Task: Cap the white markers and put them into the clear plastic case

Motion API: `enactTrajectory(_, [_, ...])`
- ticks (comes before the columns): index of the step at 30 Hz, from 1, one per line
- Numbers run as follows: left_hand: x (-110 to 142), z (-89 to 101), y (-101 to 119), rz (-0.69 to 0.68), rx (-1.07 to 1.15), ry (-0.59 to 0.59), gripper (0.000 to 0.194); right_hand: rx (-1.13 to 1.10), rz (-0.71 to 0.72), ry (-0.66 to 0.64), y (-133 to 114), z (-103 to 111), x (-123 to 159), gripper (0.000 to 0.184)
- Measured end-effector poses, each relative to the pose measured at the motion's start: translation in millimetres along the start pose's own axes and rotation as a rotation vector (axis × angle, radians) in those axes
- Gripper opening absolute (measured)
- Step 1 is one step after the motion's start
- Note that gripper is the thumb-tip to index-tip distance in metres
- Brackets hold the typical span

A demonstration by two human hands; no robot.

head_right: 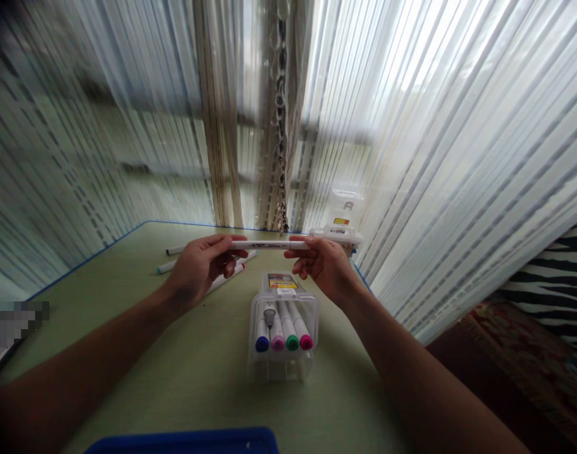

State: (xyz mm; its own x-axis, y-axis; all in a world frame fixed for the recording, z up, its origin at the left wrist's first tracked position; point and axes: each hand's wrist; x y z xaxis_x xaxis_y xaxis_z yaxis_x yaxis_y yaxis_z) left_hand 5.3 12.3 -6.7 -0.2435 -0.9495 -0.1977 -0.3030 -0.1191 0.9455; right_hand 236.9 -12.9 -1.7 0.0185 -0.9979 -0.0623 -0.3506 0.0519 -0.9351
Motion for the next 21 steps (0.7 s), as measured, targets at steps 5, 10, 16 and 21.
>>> enactTrajectory(5, [-1, 0.9, -4, -0.008, -0.028, 0.000, 0.026, 0.008, 0.051, -0.027, 1, 1, 0, 0.023])
enactTrajectory(10, [0, -0.3, -6, -0.048, -0.149, 0.002, 0.029, 0.059, 0.097, -0.030, 5, 3, -1, 0.022])
enactTrajectory(16, [3, -1.9, -4, -0.083, -0.267, -0.027, 0.033, 0.122, 0.153, -0.046, 11, 4, -3, 0.025])
enactTrajectory(21, [3, -1.0, -7, -0.076, -0.292, -0.041, 0.031, 0.139, 0.156, -0.066, 12, 3, -3, 0.023])
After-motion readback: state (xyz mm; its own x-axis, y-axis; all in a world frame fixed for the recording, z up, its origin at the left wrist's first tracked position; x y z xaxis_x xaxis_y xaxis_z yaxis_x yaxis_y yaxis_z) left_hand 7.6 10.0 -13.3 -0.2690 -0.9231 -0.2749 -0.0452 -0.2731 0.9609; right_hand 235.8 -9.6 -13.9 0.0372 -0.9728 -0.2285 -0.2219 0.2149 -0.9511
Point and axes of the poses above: each hand's wrist, its own x-axis away from the middle knuckle, its own z-axis out of the back of the hand, y = z × x, and after that the axes turned 1 degree about -x, right-handed
